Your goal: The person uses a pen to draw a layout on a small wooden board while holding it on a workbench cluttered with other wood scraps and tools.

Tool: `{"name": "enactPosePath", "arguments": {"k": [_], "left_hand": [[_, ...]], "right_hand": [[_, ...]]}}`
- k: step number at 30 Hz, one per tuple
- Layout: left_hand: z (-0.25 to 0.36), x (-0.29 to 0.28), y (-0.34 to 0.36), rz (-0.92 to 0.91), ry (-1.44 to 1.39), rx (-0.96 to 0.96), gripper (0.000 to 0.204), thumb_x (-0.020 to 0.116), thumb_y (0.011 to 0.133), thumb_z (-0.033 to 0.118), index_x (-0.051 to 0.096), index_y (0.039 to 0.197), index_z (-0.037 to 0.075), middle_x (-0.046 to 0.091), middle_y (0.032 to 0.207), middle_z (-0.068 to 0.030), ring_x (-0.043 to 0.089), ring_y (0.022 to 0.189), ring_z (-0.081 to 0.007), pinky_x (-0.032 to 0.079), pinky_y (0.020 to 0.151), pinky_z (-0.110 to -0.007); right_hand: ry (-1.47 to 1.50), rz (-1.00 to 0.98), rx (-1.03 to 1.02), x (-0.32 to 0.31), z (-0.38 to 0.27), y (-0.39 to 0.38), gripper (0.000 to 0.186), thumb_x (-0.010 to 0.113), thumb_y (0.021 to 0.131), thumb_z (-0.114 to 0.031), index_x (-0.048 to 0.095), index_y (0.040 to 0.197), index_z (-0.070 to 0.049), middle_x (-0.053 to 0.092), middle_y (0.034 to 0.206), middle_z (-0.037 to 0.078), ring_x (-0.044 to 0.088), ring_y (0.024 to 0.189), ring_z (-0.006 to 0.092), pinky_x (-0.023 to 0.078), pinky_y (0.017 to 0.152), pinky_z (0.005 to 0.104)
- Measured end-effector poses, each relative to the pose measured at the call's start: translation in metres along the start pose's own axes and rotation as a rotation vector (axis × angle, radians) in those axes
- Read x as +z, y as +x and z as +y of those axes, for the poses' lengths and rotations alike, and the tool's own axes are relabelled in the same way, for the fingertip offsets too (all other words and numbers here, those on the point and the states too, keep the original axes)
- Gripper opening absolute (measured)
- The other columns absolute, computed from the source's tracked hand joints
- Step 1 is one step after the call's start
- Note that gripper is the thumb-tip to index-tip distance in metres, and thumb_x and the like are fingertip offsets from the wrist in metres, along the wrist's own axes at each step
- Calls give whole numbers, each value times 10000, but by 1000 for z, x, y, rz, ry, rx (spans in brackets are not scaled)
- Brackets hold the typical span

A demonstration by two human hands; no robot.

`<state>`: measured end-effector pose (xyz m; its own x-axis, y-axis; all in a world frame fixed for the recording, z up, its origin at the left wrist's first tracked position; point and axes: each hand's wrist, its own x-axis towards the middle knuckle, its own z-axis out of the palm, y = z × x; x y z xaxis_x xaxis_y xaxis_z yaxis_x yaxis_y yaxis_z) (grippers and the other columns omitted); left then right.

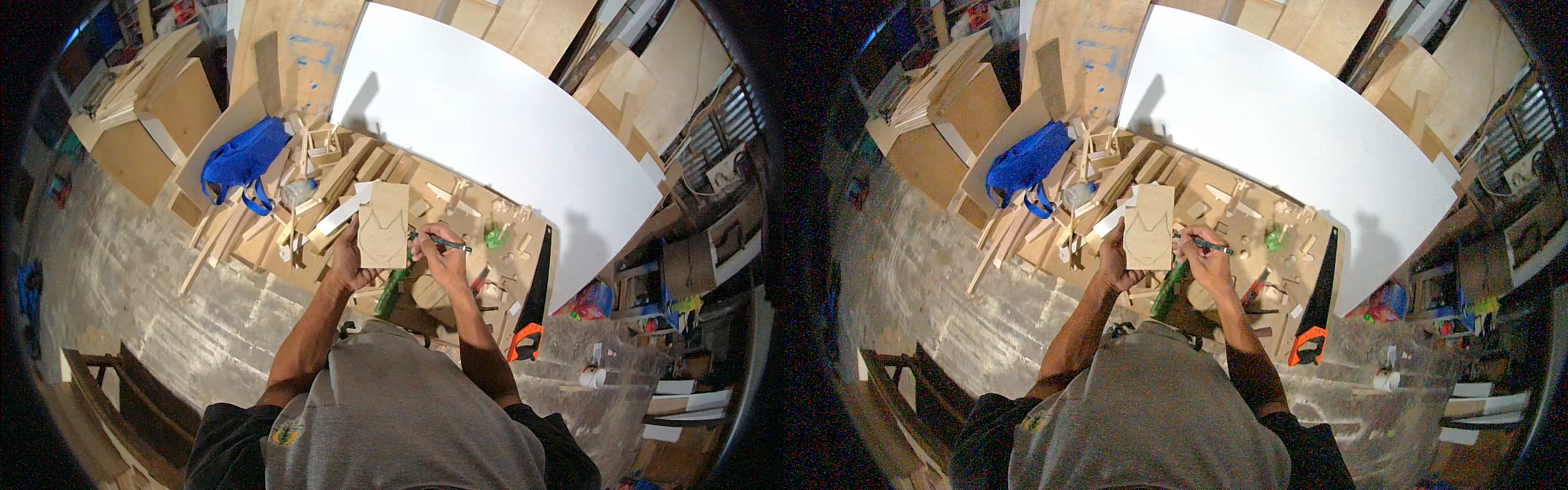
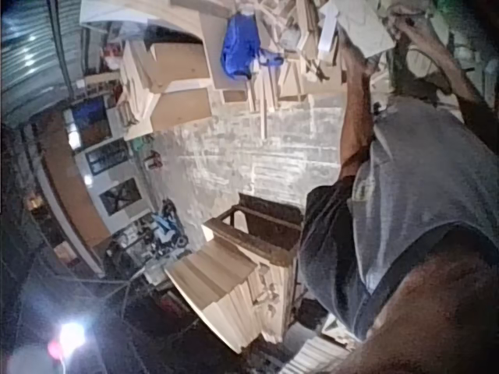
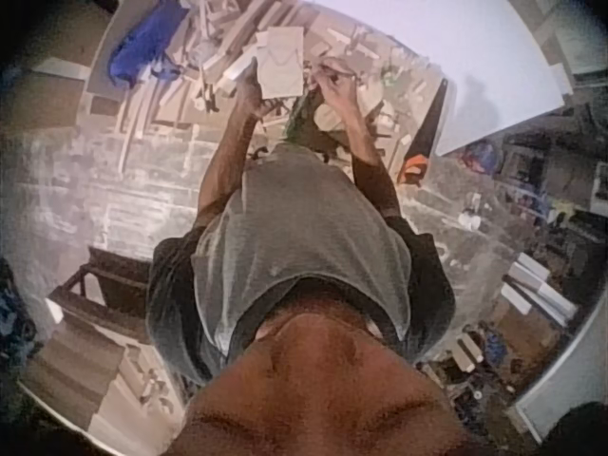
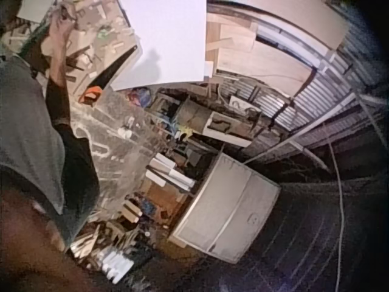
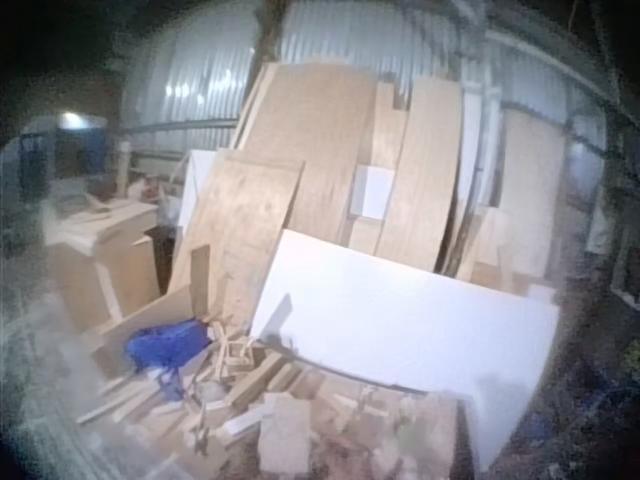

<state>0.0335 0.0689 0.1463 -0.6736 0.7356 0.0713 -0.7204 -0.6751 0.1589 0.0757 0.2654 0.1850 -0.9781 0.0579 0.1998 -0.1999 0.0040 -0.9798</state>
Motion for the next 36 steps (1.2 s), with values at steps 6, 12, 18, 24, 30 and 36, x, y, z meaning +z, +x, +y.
{"name": "enactPosePath", "arguments": {"k": [6, 12, 18, 24, 30, 36], "left_hand": [[-3, 1, -1, 167, 63, 93, 678, 289, 982, 582, 424, 1386, 55, 605, 1220, -220, 664, 1002, -366, 588, 804, -477], [-5, 24, -3, 277, 188, 101, 682, 326, 967, 593, 467, 1350, 47, 655, 1113, -187, 697, 822, -295, 570, 578, -353], [-10, 52, -4, 435, 155, 110, 692, 329, 960, 605, 518, 1306, 36, 698, 965, -155, 669, 585, -201, 475, 375, -244], [-6, 9, -4, 351, 264, 84, 714, 332, 950, 623, 514, 1307, 31, 699, 945, -179, 642, 514, -203, 448, 335, -231], [-3, 6, -6, 176, 201, 43, 712, 343, 950, 617, 486, 1327, 30, 688, 1018, -190, 703, 668, -267, 536, 419, -263], [-8, 10, -3, 206, 199, 144, 692, 314, 969, 595, 476, 1341, 33, 678, 1062, -202, 713, 756, -283, 565, 468, -267]], "right_hand": [[-11, -17, 35, 1, 0, 4, 152, 591, 951, -74, 583, 1013, 65, 642, 795, 104, 645, 684, 142, 563, 588, 272], [27, -15, 61, 6, -10, 8, 156, 621, 935, -70, 589, 1023, 55, 649, 789, 95, 645, 677, 137, 554, 576, 270], [4, -45, 27, 2, -6, 13, 126, 615, 937, -67, 592, 998, 39, 651, 794, 98, 639, 669, 135, 546, 563, 268], [-33, -46, 34, 3, -8, 11, 99, 604, 940, -53, 590, 971, 39, 648, 775, 98, 636, 657, 139, 545, 554, 272], [-57, -10, 16, -1, -5, 5, 43, 582, 930, -3, 586, 934, 40, 637, 742, 95, 621, 622, 133, 531, 540, 261], [-60, -59, -48, 2, -4, -5, 41, 567, 934, 1, 578, 924, 39, 634, 753, 93, 622, 634, 125, 523, 541, 254]]}}
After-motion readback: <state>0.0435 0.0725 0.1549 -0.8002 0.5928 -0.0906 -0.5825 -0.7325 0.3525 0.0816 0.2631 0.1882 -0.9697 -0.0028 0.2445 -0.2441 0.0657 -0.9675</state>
